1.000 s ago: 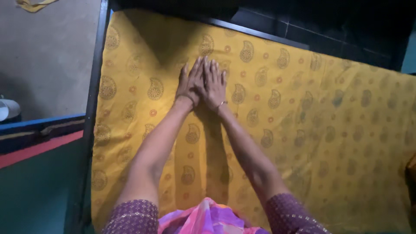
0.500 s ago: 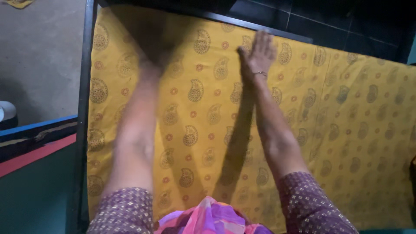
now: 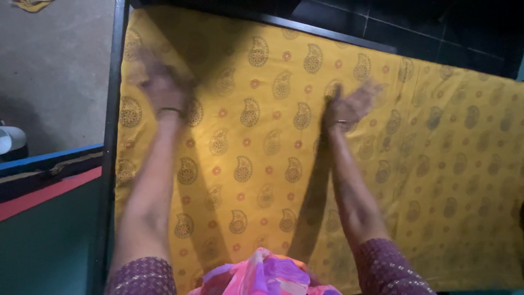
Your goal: The person smooths a large yellow patterned sheet on a flat surface using both hands. They repeatedly rub and press the fabric to remove wrinkles, moving from one section to another. The person also briefly handles a folded orange and green cloth on the side before returning to smooth the yellow sheet.
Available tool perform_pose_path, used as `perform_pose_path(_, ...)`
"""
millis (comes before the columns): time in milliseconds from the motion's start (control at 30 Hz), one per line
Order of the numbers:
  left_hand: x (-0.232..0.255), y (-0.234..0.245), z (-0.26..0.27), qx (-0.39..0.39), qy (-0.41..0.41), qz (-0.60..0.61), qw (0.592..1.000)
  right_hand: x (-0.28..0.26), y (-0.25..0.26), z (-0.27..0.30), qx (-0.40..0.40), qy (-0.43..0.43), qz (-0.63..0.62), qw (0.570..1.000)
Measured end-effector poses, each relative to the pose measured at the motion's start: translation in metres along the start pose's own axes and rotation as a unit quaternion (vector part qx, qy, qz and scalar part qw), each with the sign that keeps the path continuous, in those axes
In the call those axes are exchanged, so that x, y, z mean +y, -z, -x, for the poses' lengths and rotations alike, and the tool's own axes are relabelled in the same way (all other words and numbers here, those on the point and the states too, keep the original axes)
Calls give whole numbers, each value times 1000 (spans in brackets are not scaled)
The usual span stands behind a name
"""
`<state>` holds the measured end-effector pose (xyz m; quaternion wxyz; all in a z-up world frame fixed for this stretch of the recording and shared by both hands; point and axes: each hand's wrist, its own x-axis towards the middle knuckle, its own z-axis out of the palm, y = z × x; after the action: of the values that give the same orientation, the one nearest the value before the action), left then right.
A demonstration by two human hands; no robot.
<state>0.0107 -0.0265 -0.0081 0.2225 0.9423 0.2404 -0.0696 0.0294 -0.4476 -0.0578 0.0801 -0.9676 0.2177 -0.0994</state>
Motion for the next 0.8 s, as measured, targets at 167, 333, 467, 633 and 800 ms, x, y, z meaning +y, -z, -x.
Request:
perform_pose_path(167,62,-71,18,-72,-316,11,946,-104,6,71,-214,219,-99,947)
perform_pose_path(333,98,-99,-10,-30,-392,-127,911,-158,-59,27,-237,330,-47,913)
perform_pose_path(467,96,-91,-49,-212,-199,107,951,-142,-72,-36,-270,271,55,922)
perform_pose_path(633,19,-59,-100,-21,-46,-92,995,-52,-28,-63,-179,104,-11,978)
perform_pose_path(800,-10,1,-62,-39,93,-112,989,20,-6,-52,-118,-107,23,987)
